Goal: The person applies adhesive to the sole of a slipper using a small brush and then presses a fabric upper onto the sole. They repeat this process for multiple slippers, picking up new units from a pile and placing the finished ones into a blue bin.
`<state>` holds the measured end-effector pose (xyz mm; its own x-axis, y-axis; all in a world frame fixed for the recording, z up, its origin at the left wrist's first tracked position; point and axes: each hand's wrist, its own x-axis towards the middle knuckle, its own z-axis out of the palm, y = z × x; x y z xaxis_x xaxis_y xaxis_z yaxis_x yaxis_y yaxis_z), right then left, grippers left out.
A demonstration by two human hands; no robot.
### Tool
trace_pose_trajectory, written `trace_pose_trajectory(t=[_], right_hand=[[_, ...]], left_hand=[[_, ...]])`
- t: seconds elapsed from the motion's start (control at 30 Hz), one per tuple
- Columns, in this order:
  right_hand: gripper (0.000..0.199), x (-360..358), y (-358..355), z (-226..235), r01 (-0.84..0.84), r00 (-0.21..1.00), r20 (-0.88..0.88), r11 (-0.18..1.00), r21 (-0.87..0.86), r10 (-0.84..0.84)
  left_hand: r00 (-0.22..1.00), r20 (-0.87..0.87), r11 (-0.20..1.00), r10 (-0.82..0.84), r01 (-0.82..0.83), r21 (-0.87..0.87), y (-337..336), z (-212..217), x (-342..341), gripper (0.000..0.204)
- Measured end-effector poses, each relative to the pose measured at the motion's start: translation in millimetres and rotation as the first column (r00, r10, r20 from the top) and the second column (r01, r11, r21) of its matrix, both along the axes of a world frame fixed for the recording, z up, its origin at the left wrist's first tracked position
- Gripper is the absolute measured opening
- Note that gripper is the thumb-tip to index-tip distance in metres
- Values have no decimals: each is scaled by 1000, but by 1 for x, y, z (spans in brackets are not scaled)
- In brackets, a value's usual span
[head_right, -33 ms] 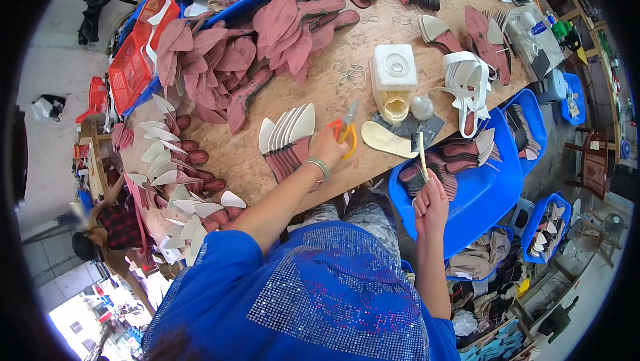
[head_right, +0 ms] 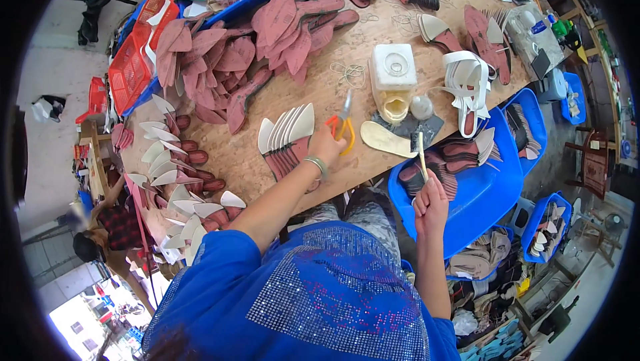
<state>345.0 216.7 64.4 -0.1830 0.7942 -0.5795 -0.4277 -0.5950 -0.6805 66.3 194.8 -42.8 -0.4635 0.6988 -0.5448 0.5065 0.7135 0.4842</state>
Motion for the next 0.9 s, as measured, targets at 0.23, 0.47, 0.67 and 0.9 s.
trace_pose_trajectory(t=[0.23,0.47,0.67,0.9], right_hand=[[31,9,4,1,9,1000,1,1000,-18,-9],[31,21,4,-3,68,997,41,997,-37,-66],[30,36,-4,-10,99,991,90,995,-32,-96],[29,60,-13,-17,203,976,88,978,-42,-199]], left_hand=[[962,26,958,273,-275,87,39,-19,-17,51],[972,-235,963,-26,87,254,84,4,-18,39],[952,-276,929,-135,219,300,162,-21,-62,36],[914,-232,929,-333,361,87,189,-54,-72,20]])
